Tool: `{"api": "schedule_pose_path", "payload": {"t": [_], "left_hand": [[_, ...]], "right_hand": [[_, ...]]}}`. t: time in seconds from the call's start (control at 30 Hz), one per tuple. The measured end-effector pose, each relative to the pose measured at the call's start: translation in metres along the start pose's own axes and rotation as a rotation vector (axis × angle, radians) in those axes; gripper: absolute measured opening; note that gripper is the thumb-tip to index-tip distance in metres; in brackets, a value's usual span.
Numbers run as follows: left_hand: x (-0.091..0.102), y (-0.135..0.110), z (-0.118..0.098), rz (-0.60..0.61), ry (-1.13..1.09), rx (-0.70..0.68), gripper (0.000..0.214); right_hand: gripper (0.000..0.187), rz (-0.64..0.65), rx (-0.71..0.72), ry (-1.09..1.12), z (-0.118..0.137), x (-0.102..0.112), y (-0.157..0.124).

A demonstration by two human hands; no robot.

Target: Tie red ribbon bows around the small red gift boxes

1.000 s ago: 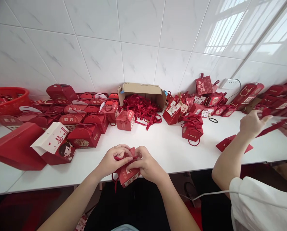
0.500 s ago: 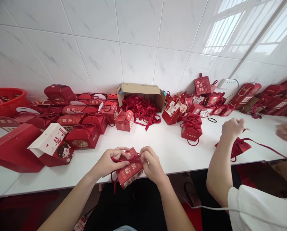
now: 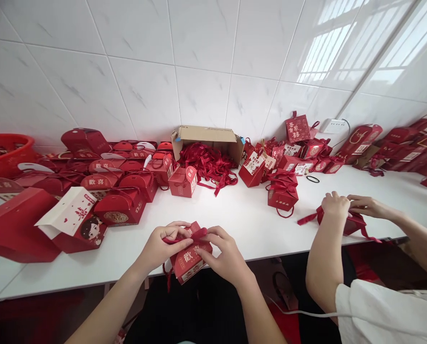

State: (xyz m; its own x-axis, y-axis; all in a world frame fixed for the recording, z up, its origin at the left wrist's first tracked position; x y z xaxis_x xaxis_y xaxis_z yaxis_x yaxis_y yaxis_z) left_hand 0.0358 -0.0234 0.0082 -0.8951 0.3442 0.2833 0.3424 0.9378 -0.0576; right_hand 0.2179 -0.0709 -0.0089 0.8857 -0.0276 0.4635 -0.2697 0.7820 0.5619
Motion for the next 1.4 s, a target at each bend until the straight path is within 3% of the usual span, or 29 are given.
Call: {"api": "schedule_pose_path", "payload": {"t": [0.17,0.37,0.73,1.0,1.13,1.27,1.4], "left_hand": [[0.001,-0.001,0.004,-0.025,-0.007,-0.011,0.052],[0.001,-0.002,0.001,-0.080,0.004,-0.025,0.049],[0.003,0.002,0.006,-0.071,-0.032,-0.021,0.041],[0.004,0.006,0.006,0.003,-0.052,0.010,0.042],[0.004,0.008,0.006,0.017,-0.071,0.024,0.044],[0.009,0.010,0.004,0.042,-0.114,0.037,0.042],[0.017,0.010,0.001,0.096,-0.094,0.003,0.035]], "right_hand": [[0.016,-0.137,0.121,-0.183,0.001,-0.003,-0.002],[0.021,-0.077,0.308,-0.263,0.019,-0.001,-0.001],[0.020,-0.086,0.298,-0.262,0.023,0.005,-0.008],[0.017,-0.047,0.320,-0.280,0.023,0.010,-0.010],[0.014,0.038,0.313,-0.268,0.024,0.012,-0.009],[0.006,0.074,0.295,-0.161,0.019,0.014,0.002],[0.019,0.055,0.214,-0.031,0.003,0.015,0.025]]}}
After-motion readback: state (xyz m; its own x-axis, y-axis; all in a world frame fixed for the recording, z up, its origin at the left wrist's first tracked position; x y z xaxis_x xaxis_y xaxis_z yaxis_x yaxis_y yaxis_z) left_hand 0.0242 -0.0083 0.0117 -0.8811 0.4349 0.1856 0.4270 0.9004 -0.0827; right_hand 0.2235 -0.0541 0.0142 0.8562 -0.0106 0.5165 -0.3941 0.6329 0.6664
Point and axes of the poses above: each hand's wrist, its own y-axis towards the middle knuckle, its own x-axis out of the back of the hand, z = x × y, the point moved 2 cm from there along y, towards the middle knuckle, and after that the axes turned 10 degrees about x, right-handed, at the moved point
